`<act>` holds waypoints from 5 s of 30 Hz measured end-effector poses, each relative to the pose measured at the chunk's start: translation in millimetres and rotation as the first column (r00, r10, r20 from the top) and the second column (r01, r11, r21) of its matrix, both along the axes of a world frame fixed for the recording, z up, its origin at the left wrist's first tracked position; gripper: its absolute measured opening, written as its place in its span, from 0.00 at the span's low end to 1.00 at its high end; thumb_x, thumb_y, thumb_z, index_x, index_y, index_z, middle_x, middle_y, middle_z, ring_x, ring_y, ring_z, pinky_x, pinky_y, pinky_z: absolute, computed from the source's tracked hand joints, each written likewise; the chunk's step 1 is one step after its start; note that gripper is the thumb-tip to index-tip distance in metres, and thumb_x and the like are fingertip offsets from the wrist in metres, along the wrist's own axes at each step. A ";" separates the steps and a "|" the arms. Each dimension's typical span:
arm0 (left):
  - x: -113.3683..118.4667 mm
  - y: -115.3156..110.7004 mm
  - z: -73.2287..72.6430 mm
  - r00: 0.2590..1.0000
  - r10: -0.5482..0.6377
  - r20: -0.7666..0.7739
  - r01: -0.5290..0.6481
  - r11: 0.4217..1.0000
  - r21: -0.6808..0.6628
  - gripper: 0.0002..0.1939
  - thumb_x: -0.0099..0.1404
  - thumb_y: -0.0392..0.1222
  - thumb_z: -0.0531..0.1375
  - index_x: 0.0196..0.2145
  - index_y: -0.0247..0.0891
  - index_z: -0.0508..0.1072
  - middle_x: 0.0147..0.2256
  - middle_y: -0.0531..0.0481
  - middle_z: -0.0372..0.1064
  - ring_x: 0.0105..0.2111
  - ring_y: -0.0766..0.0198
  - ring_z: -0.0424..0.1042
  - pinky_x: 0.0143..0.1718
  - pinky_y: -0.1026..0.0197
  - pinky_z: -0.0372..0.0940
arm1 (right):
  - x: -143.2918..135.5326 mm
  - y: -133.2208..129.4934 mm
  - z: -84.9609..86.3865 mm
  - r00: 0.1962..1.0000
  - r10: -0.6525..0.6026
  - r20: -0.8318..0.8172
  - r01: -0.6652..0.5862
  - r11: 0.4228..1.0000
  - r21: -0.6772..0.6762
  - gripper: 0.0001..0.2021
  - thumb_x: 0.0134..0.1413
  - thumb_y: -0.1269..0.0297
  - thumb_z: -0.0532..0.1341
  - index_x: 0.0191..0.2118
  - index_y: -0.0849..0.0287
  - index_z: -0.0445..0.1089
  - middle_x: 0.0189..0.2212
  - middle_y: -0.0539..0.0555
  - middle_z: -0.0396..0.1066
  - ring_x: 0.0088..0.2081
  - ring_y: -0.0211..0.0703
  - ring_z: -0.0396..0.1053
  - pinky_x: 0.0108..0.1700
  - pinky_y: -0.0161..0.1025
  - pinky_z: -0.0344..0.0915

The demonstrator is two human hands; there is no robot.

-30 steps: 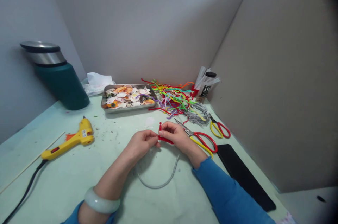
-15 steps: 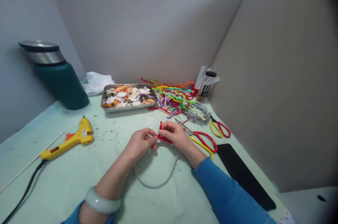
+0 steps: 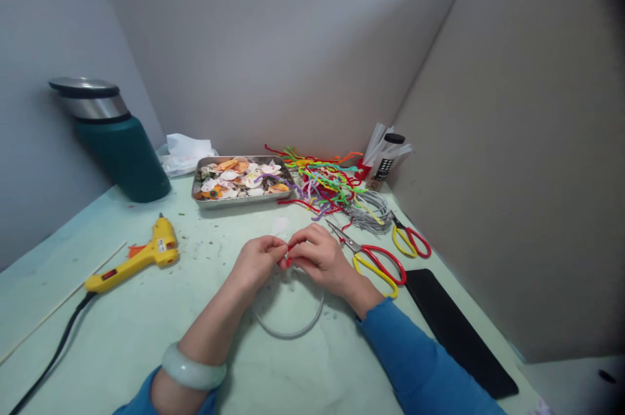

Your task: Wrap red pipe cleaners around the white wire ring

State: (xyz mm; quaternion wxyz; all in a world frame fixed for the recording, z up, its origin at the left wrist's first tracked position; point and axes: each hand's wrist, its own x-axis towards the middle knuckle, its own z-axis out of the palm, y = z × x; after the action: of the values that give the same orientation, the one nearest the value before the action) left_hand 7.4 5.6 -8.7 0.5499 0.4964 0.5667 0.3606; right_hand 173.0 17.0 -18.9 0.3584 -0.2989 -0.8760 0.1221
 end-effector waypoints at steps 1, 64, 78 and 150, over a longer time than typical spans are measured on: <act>0.1 -0.4 1.3 1.000 0.013 0.012 -0.013 1.000 -0.005 0.08 0.53 0.44 0.59 0.24 0.36 0.67 0.14 0.59 0.59 0.10 0.75 0.46 0.14 0.67 0.41 | -0.1 -0.4 0.6 1.000 -0.001 0.025 0.001 1.000 0.014 0.07 0.57 0.66 0.58 0.34 0.54 0.74 0.37 0.55 0.71 0.40 0.45 0.63 0.44 0.44 0.57; 0.1 -0.6 1.2 0.995 0.062 -0.077 -0.023 0.902 0.430 0.13 0.55 0.45 0.59 0.32 0.35 0.78 0.32 0.45 0.76 0.33 0.58 0.71 0.37 0.60 0.63 | -8.4 2.0 -16.7 0.780 -0.285 -0.557 -0.041 0.865 -0.500 0.07 0.47 0.61 0.64 0.31 0.58 0.69 0.30 0.50 0.66 0.30 0.37 0.64 0.31 0.33 0.61; 1.1 3.4 -10.9 0.991 0.079 -0.112 -0.037 0.940 0.339 0.15 0.55 0.45 0.59 0.35 0.34 0.78 0.34 0.44 0.77 0.35 0.57 0.73 0.36 0.60 0.63 | -12.5 4.4 -25.7 0.778 -0.349 -0.522 0.000 0.831 -0.557 0.08 0.48 0.60 0.63 0.31 0.59 0.69 0.23 0.49 0.65 0.28 0.38 0.63 0.28 0.33 0.60; 8.3 3.6 -7.8 0.913 0.078 0.401 -0.004 0.983 -0.182 0.14 0.52 0.47 0.63 0.32 0.37 0.65 0.15 0.64 0.46 0.13 0.78 0.39 0.13 0.70 0.33 | -17.4 2.0 -27.1 0.772 -0.442 -0.456 0.134 0.815 -0.564 0.06 0.52 0.62 0.60 0.34 0.59 0.65 0.24 0.48 0.66 0.23 0.35 0.61 0.25 0.32 0.58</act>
State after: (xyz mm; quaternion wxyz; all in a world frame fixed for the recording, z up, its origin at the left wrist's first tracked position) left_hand 15.7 9.2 -16.5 0.6897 0.3477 0.4803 0.4156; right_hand 155.6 19.0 -46.0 0.5269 -0.4666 -0.6069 0.3692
